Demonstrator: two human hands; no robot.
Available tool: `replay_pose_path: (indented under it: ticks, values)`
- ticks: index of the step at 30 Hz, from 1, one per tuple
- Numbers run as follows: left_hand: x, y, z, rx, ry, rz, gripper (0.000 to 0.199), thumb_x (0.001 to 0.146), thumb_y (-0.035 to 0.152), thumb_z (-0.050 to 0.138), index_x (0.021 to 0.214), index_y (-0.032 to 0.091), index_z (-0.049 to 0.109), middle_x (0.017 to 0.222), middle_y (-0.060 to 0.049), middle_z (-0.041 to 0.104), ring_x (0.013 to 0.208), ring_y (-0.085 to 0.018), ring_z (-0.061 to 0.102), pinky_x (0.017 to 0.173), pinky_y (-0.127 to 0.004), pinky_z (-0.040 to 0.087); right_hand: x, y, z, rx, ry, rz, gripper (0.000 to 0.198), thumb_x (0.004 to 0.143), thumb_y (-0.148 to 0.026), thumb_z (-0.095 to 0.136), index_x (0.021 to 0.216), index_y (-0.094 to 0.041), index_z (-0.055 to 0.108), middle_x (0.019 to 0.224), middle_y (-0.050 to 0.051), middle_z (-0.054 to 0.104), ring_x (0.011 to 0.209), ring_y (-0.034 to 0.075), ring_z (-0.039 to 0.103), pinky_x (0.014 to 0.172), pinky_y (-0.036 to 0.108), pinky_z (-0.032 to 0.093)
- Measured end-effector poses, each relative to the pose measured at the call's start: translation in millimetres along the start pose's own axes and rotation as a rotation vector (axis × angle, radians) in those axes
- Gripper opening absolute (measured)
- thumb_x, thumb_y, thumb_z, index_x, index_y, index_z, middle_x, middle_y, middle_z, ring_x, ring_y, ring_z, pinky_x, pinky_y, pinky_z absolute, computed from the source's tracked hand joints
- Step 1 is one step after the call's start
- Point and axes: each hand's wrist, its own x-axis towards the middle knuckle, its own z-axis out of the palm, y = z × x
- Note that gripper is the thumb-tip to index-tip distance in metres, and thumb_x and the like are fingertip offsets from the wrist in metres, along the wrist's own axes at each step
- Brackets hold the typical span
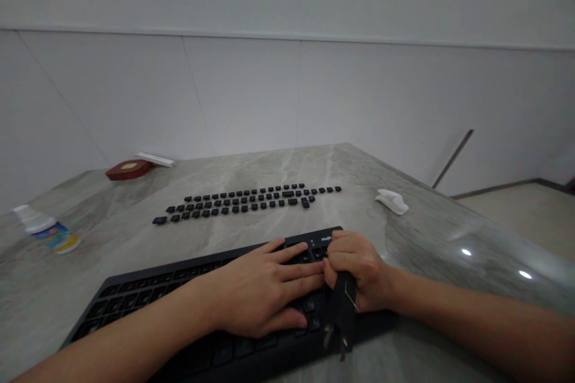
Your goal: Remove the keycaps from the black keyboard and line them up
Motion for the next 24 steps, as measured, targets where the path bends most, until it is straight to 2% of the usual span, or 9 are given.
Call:
replay_pose_path:
  ticks: [5,17,21,24]
  values:
    - [0.6,1.1,-1.8,0.01,-0.03,-0.017,0.058,0.1,0.045,0.045,0.152,0.024,0.027,0.156,-0.001,0.033,0.144,-0.036,0.026,0.117,-0.055,0.025,1.3,-0.4,0.2,-0.009,0.0,-0.009,0.018,0.073,-0.008,0.048,0.061,-0.021,0.043,0.05,-0.006,0.041,0.044,0.01,0.038,0.054,0.029,0.027]
    - [0.3,0.8,-0.2,0.005,-0.009,-0.004,0.056,0.099,0.046,0.046,0.149,0.022,0.035,0.154,-0.004,0.037,0.143,-0.037,0.028,0.117,-0.054,0.024,3.1,-4.3,-1.9,-0.084,-0.019,-0.101,0.018,0.08,-0.017,0.049,0.064,-0.022,0.044,0.05,-0.005,0.044,0.043,0.012,0.038,0.053,0.031,0.023]
    - [0.0,0.6,-0.2,-0.009,0.022,0.008,0.057,0.098,0.044,0.049,0.149,0.023,0.035,0.152,-0.004,0.04,0.143,-0.036,0.03,0.118,-0.053,0.025,2.1,-3.6,-0.6,-0.075,-0.01,-0.091,0.019,0.079,-0.016,0.05,0.063,-0.022,0.044,0.05,-0.005,0.043,0.043,0.011,0.038,0.052,0.03,0.023]
    - [-0.4,0.3,-0.1,-0.017,0.031,0.01,0.057,0.099,0.043,0.049,0.149,0.023,0.034,0.153,-0.004,0.039,0.143,-0.035,0.03,0.118,-0.053,0.024,3.8,-2.4,-0.3,-0.028,0.011,-0.023,0.021,0.078,-0.011,0.048,0.06,-0.021,0.043,0.049,-0.005,0.044,0.042,0.01,0.039,0.052,0.029,0.025]
